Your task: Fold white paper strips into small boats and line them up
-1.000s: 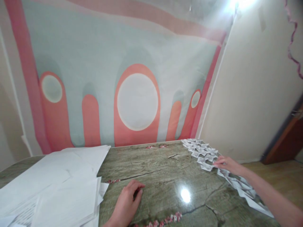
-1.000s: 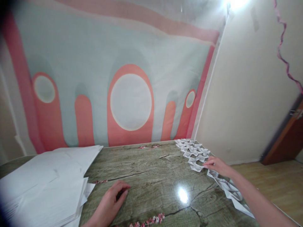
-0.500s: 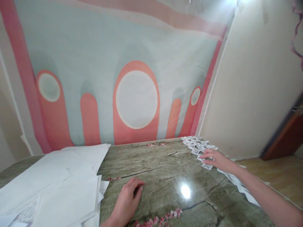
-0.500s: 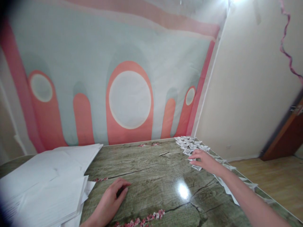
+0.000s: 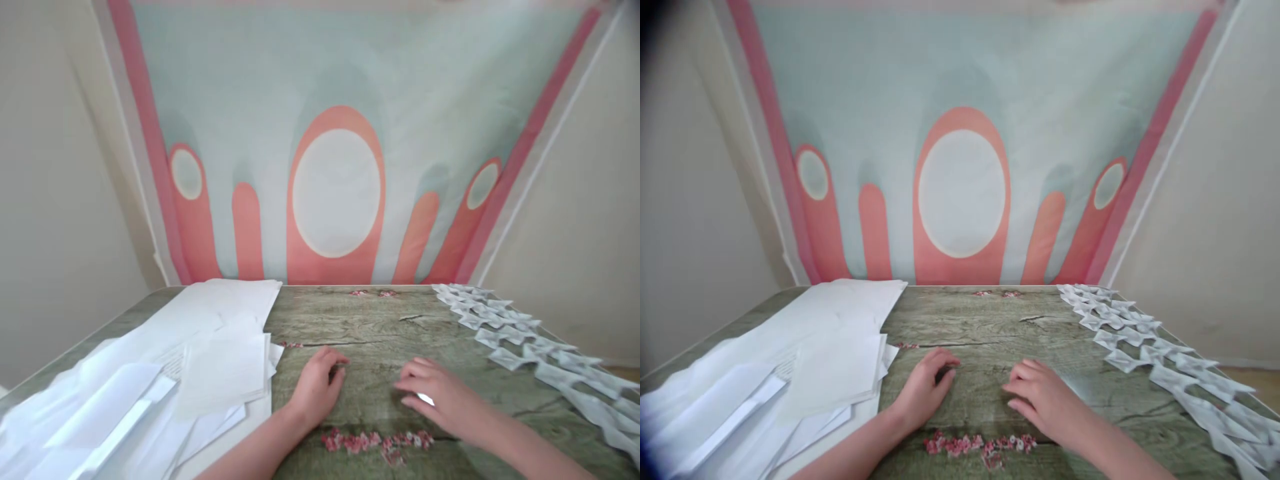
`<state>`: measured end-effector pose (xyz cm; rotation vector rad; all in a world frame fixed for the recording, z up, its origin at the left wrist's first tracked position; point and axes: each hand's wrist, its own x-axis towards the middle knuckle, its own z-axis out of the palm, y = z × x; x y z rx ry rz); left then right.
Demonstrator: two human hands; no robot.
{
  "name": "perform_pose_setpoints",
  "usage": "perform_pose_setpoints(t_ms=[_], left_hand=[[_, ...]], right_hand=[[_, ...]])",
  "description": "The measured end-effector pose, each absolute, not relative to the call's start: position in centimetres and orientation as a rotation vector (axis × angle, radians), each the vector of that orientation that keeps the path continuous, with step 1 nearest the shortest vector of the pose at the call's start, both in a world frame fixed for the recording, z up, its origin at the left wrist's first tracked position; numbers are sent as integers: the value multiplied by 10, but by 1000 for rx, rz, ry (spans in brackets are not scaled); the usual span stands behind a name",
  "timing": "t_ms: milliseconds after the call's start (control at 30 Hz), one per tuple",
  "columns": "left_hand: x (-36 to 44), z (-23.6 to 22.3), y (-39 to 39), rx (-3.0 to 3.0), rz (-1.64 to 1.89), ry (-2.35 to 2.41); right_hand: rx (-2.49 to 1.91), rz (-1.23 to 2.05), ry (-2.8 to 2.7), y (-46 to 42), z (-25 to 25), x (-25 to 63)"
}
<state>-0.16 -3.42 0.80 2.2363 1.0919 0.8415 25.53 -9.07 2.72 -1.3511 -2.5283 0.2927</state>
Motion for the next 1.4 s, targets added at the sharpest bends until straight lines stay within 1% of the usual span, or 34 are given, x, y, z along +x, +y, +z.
perform_pose_setpoints(t_ms=[100, 200, 333, 400, 600, 733, 1000, 1400], left_hand=[[-8, 20, -32, 2314, 761, 1157], [-18, 38, -31, 2417, 544, 1285], [-43, 57, -37, 2438, 155, 1490], [-64, 60, -40, 2430, 63, 1573], [-137, 53, -44, 2335, 33, 1727], [-162, 48, -44, 2344, -10, 1760], [-164, 38, -47, 2353, -5, 1773], [-167, 51, -46, 2248, 174, 1744]], right_hand=[[-1245, 393, -2547, -88, 21, 217], [-1170, 473, -2538, -79, 14, 194], [-1128, 518, -2474, -68, 5, 180], [-1118, 526, -2444, -66, 0, 178], [-1109, 599, -2358, -65, -15, 183], [-1137, 623, -2322, -63, -20, 185], [-1168, 620, -2319, -64, -24, 185], [-1144, 651, -2279, -65, -21, 185]])
